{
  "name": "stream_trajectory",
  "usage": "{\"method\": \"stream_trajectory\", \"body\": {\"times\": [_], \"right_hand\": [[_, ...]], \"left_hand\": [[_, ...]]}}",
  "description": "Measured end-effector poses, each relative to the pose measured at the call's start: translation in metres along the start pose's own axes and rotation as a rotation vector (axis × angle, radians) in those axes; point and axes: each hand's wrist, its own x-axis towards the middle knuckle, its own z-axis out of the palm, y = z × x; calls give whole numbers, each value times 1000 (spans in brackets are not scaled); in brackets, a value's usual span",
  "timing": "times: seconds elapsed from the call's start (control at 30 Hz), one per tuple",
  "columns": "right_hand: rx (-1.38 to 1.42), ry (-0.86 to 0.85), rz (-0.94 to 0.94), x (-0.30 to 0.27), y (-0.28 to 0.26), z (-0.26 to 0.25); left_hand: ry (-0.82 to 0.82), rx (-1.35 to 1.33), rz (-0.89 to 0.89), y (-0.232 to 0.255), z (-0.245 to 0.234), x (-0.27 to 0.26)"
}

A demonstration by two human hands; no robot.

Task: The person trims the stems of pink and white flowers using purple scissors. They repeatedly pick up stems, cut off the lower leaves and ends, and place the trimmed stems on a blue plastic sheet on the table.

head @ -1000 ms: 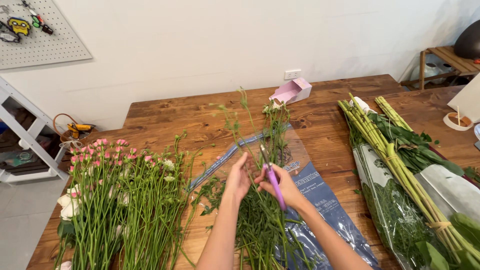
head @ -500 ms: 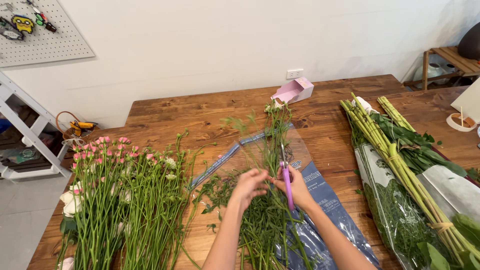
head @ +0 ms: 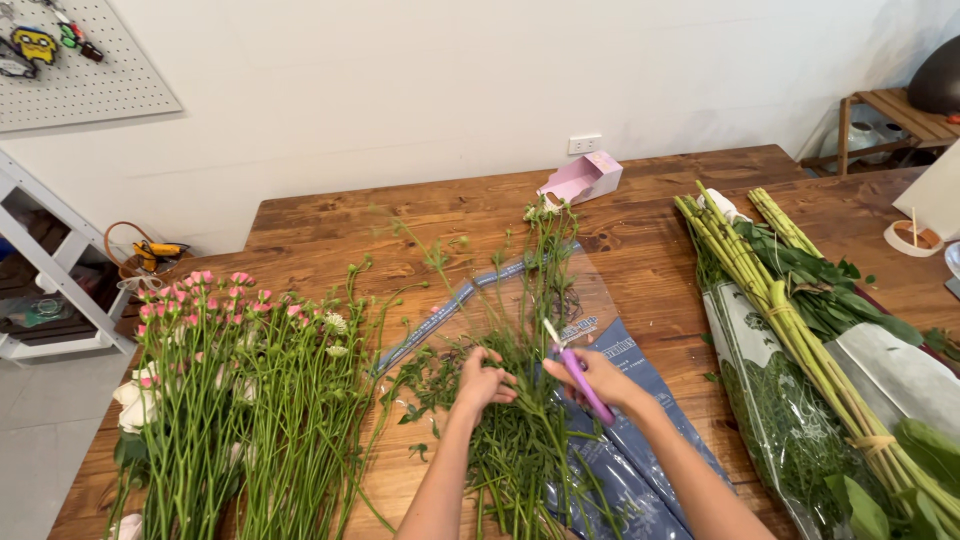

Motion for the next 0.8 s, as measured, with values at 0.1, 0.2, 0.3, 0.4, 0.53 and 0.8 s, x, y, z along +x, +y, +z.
{"method": "stream_trajectory", "body": {"times": [0.1, 0.2, 0.3, 0.4, 0.53, 0.8], "right_hand": [[99, -440, 279, -8, 13, -11], [231, -825, 432, 0, 35, -11], [62, -862, 465, -13, 27, 0], [92, -885, 536, -11, 32, 5], [57, -832, 622, -8, 38, 9], [303, -832, 605, -10, 45, 9]], "left_hand": [[47, -13, -6, -6, -8, 5], [184, -18, -157, 54, 9, -54], [206, -36, -140, 39, 3, -43], [222, -41, -114, 35, 3, -41], [229, -37, -117, 33, 4, -41], [211, -55, -114, 38, 10, -49]]}}
